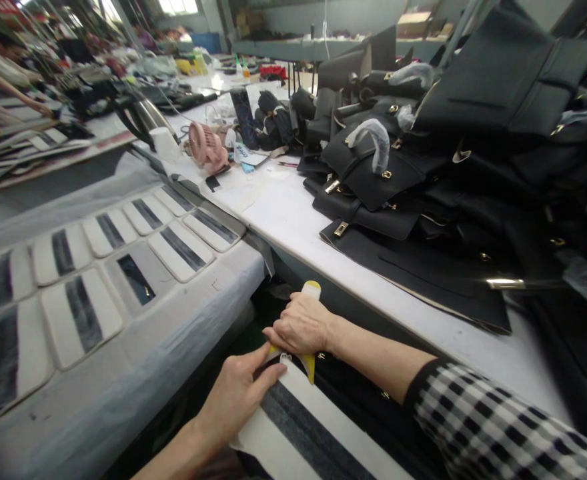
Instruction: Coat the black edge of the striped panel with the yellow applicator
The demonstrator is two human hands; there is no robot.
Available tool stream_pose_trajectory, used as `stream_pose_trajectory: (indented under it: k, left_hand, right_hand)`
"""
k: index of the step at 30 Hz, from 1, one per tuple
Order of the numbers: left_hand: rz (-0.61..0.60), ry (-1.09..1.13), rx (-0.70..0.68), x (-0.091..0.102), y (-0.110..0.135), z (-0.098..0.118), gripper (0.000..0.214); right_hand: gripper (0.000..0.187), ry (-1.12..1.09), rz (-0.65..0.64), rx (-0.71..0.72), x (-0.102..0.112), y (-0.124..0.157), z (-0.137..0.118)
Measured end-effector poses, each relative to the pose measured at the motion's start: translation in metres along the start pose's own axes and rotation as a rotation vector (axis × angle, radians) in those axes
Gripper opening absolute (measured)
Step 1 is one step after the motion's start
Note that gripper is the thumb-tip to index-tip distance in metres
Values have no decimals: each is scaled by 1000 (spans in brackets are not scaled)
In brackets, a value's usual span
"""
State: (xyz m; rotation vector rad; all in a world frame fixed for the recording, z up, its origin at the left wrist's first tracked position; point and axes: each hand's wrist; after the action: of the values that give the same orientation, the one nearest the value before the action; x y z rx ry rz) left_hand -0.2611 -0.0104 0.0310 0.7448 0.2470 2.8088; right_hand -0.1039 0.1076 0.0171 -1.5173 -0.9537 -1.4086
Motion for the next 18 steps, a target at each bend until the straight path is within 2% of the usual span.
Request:
stream_pose_trajectory:
  k: [18]
  left_hand:
    - [-36,-132,-47,-2,0,-9,23]
  right_hand:
    - [61,-8,-117,-166,5,8,-14]
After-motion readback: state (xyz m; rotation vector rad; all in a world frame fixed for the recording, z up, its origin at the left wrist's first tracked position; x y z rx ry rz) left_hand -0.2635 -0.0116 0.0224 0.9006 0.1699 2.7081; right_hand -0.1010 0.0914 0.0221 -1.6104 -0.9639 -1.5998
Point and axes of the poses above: each hand's wrist, its own y-axis away from the middle knuckle, its own x-axis out of the back of the hand, z = x × y, and after that the axes turned 6 degrees about y, right-handed
